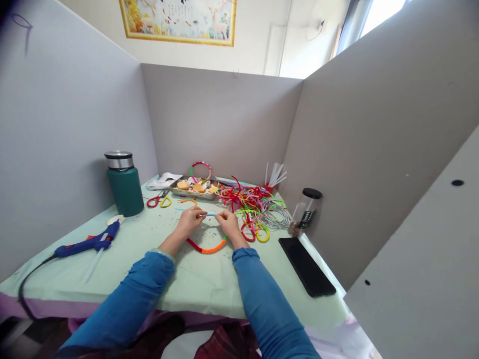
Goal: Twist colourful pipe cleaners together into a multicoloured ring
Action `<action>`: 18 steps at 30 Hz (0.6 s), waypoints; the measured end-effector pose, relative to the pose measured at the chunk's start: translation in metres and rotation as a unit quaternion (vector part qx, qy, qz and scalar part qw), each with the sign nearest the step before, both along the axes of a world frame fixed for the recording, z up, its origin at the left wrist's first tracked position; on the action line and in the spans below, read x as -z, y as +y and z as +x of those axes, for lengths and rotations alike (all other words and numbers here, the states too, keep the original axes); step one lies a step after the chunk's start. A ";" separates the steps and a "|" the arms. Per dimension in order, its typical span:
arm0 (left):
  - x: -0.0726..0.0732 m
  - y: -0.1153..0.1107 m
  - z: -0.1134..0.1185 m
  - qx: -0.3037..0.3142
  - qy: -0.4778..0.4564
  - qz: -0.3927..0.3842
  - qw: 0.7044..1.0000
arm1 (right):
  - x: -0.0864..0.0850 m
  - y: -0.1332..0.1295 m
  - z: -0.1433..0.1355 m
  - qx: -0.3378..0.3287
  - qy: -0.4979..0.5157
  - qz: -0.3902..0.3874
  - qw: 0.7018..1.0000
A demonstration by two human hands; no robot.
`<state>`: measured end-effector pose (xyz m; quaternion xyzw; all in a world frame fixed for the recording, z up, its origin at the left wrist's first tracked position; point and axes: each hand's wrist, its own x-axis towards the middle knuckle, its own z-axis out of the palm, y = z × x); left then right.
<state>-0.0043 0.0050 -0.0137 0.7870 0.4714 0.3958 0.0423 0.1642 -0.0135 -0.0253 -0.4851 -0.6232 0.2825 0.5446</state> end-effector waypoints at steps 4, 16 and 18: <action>-0.001 0.000 0.000 -0.002 0.009 -0.006 1.000 | -0.001 -0.001 0.000 -0.003 -0.001 0.003 1.000; -0.005 -0.004 0.001 -0.038 0.031 -0.068 0.996 | -0.001 -0.001 -0.001 -0.006 -0.003 0.007 1.000; -0.005 -0.005 0.001 -0.039 0.043 -0.062 0.996 | -0.001 -0.001 0.000 -0.005 -0.002 0.006 1.000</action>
